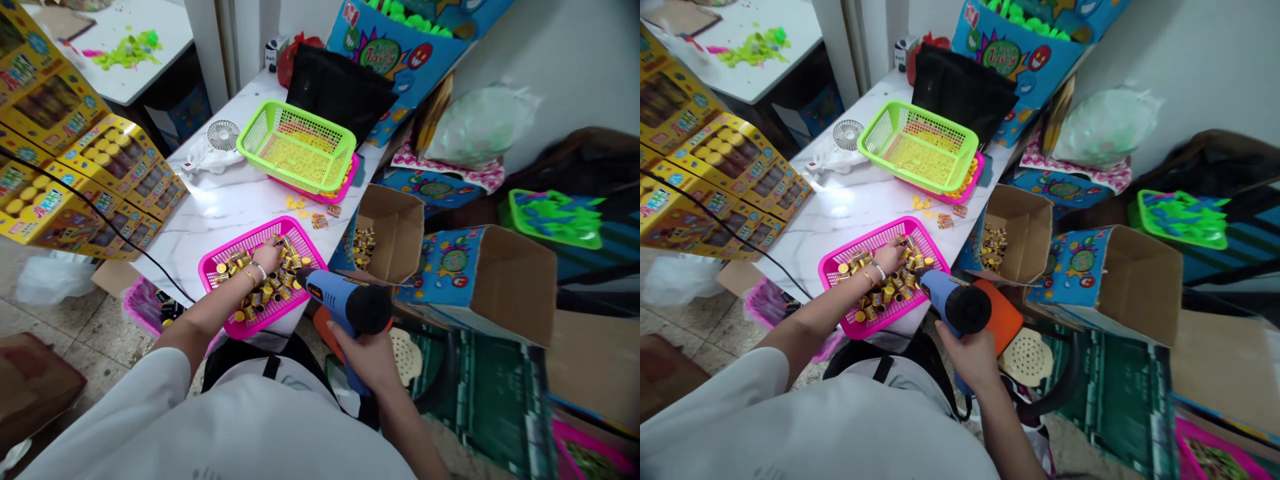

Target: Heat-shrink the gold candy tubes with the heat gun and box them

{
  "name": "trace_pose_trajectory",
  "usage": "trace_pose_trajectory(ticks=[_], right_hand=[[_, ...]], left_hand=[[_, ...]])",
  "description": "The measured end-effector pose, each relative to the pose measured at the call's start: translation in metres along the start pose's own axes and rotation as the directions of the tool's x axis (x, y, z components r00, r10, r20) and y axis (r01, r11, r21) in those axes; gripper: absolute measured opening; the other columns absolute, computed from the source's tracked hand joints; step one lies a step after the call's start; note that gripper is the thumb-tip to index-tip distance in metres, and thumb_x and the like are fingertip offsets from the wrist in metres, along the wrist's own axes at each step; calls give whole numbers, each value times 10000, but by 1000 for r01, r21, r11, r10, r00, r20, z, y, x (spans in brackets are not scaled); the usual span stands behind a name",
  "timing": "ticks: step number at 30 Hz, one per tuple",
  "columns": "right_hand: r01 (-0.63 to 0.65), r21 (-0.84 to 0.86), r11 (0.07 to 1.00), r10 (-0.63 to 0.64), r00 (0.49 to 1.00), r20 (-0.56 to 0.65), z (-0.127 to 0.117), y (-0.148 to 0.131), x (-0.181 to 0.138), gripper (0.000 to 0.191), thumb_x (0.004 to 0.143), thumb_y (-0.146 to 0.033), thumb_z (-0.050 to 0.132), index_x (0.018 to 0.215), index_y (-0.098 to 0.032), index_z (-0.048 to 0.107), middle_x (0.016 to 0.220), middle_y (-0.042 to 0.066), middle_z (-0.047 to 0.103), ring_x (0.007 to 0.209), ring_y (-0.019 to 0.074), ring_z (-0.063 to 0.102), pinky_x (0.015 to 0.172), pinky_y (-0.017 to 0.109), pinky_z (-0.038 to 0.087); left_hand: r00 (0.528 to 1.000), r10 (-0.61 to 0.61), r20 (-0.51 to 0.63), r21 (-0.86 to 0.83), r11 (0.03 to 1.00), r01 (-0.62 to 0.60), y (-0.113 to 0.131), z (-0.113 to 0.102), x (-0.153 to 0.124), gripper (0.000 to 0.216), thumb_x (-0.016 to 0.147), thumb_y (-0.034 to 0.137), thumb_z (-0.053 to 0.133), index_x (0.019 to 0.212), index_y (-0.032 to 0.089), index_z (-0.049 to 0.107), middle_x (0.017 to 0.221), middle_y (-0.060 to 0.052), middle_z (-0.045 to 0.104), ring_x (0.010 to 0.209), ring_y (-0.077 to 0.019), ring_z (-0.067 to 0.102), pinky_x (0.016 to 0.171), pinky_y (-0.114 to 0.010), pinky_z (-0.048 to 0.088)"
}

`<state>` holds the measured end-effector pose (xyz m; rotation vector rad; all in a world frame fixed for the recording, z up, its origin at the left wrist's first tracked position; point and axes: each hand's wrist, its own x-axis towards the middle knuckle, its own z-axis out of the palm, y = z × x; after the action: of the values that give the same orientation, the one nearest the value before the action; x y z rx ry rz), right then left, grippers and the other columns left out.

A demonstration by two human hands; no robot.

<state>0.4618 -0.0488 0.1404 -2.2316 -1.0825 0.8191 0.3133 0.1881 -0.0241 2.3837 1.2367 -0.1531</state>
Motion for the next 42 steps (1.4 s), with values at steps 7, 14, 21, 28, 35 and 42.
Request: trace_pose_trajectory(ticks=[7,14,21,28,35,42], right_hand=[[38,7,999,-39,998,50,-23,28,14,339,743,-456,693,898,-163,765,674,57,721,882,272,712,747,317,579],[75,-20,997,-72,989,126,-44,41,26,403,760,-505,664,932,-157,769,862,97,768,921,292,723,759,336,583],[134,-67,989,-115,964,240,-56,38,33,450,771,-549,623,910,-145,764,788,98,758,765,277,722,643,325,562],[140,-208,968,-96,974,207,-52,27,43,503,767,-637,555,479,-225,554,416,51,547,442,228,599,458,299,410],[227,-144,963,-187,951,246,-37,19,27,453,799,-593,543,582,-204,626,432,25,548,483,211,589,493,282,438],[-94,-26,995,96,989,113,-44,26,12,422,725,-581,643,679,-165,702,622,98,701,625,270,691,585,334,538]], left_hand=[[988,-70,-135,-198,979,43,-16,-20,-35,313,860,237,644,1157,137,646,1055,-98,691,971,-218,661,877,-315,521],[918,-250,-308,-249,953,175,-53,-17,-111,357,814,203,663,1170,169,660,1159,-106,689,1046,-244,654,949,-374,521],[874,-381,-300,-338,900,276,-47,-8,-139,326,801,282,712,1112,186,705,1001,-69,702,889,-205,664,851,-334,543],[881,-308,-360,-352,919,177,-30,-15,-136,306,832,350,735,1079,173,705,920,-58,672,856,-192,634,817,-323,526],[922,-142,-361,-327,945,18,-9,-39,-86,288,893,246,640,1173,199,691,1049,-68,682,942,-184,637,894,-317,512],[933,-78,-351,-329,943,-45,-24,-28,-104,357,901,252,624,1250,176,650,1065,-76,720,955,-200,666,923,-345,520]])
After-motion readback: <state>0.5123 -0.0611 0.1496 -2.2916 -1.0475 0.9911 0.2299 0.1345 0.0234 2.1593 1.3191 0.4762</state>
